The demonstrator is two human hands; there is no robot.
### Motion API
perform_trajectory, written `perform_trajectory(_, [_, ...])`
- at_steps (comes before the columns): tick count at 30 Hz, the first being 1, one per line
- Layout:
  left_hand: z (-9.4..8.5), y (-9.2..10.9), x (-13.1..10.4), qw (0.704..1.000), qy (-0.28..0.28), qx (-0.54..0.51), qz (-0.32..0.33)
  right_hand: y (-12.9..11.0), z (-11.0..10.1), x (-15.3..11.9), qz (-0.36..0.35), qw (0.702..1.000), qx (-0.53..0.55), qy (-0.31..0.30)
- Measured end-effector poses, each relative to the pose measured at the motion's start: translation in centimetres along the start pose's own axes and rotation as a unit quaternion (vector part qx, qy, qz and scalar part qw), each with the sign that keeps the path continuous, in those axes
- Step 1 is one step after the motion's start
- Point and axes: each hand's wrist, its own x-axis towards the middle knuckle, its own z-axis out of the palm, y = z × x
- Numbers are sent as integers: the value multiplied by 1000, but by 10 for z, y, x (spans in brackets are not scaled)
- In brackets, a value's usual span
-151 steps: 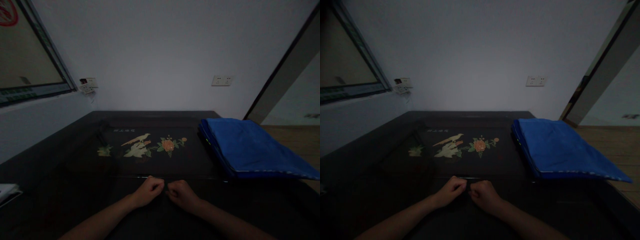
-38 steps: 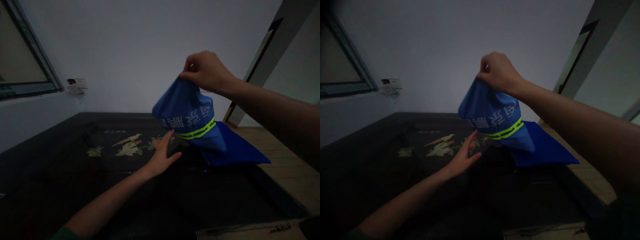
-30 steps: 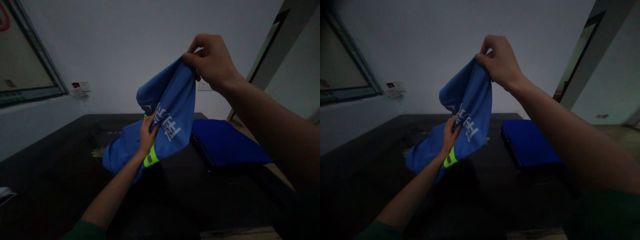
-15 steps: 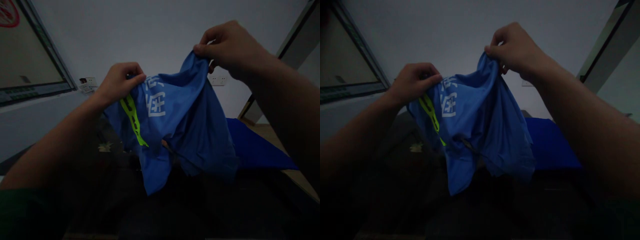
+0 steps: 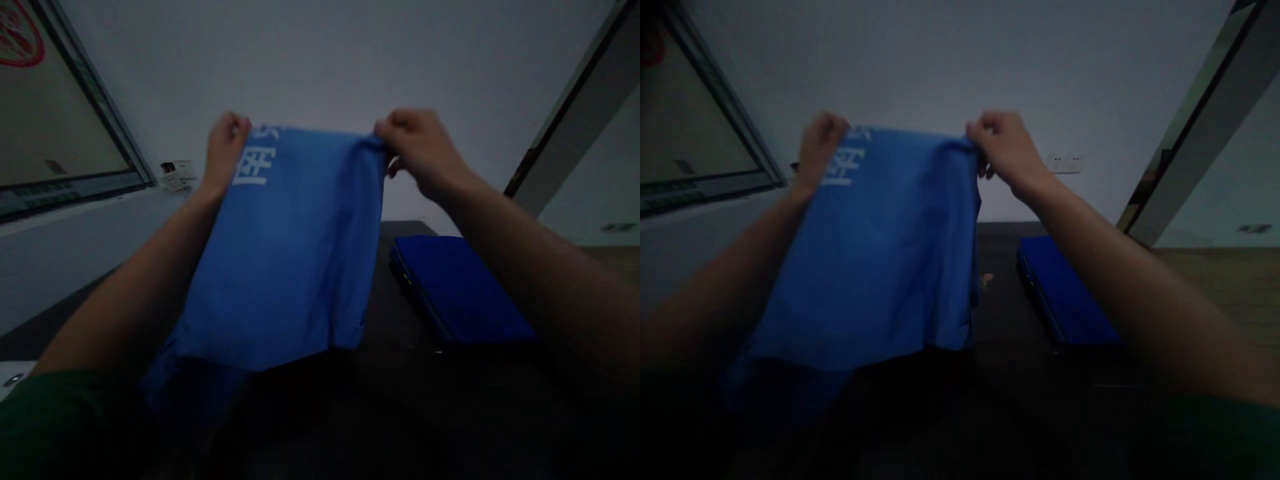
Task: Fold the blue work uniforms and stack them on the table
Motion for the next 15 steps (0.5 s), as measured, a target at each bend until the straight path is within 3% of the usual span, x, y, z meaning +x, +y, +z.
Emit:
perform_trajectory(1, [16,-16,-15,998,-58,8,-21,17,6,-9,29,994,-23,-99])
perform_trajectory(3, [43,-45,-52,987,-160,6,-27,50,11,-33,66,952,-74,-291])
perform_trajectory(4, [52,-58,-74,979,-203,4,-22,67,8,-49,76,937,-96,-327])
perform_trajectory(6, [62,-77,-121,964,-265,2,-7,102,-10,-81,98,942,-105,-304])
perform_trajectory(9, [64,-85,-187,912,-406,48,-18,165,-59,-126,213,942,-114,-235])
perform_trajectory(12, [70,-68,-235,867,-486,103,-45,234,-108,-159,226,937,-225,-142])
perform_trajectory(15, [91,-43,-260,854,-506,120,-34,285,-129,-180,270,908,-299,-114])
